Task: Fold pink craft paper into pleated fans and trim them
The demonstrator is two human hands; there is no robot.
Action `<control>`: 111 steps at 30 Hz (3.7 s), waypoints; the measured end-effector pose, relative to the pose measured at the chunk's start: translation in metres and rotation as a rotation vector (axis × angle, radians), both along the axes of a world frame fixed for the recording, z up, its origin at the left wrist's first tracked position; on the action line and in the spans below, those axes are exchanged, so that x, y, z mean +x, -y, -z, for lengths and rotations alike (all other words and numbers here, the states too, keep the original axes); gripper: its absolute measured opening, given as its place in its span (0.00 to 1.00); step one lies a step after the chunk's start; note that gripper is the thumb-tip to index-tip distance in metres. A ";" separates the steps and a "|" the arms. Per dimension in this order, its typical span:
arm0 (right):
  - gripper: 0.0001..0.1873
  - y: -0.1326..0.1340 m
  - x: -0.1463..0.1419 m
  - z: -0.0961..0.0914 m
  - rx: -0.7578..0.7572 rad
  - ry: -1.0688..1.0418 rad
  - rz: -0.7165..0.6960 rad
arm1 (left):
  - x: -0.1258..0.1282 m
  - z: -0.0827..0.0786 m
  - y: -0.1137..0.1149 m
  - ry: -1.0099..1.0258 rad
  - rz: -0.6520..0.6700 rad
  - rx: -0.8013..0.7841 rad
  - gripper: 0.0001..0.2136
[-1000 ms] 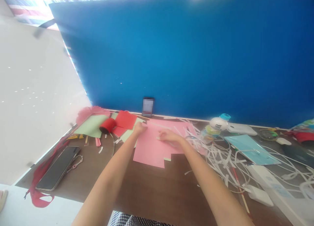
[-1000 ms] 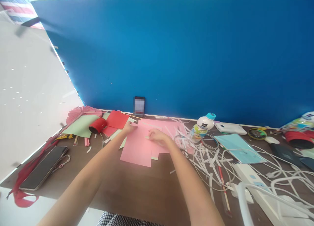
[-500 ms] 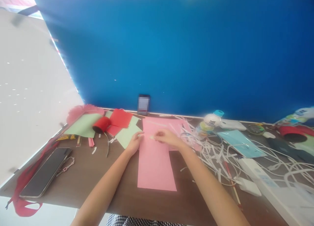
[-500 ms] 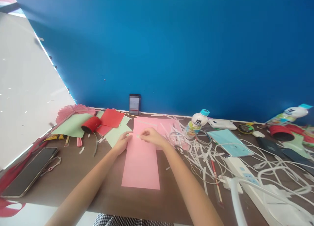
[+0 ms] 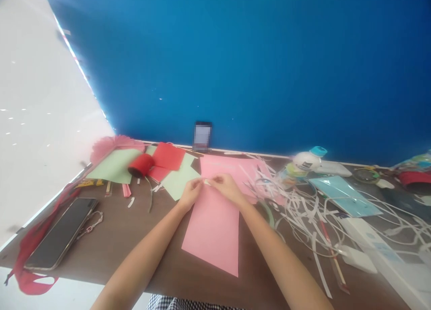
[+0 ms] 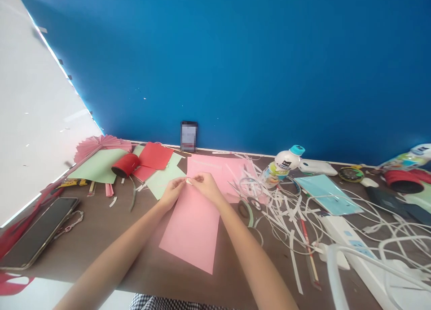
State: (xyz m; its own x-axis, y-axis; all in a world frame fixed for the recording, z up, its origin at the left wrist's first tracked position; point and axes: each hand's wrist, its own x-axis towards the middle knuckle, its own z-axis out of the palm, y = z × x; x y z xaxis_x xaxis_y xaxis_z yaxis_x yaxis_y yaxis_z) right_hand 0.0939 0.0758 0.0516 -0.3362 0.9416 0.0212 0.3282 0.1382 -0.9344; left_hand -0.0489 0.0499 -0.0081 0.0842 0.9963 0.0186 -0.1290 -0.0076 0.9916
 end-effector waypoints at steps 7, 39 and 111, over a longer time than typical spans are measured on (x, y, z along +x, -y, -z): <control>0.13 -0.003 -0.006 0.008 0.008 -0.004 0.027 | 0.000 -0.005 0.001 -0.047 0.003 0.036 0.15; 0.12 -0.006 -0.012 0.017 0.028 0.050 0.057 | 0.003 0.005 -0.002 -0.104 -0.150 0.120 0.15; 0.04 -0.016 0.044 0.035 0.105 0.293 0.372 | -0.001 0.000 0.000 -0.196 -0.329 0.180 0.15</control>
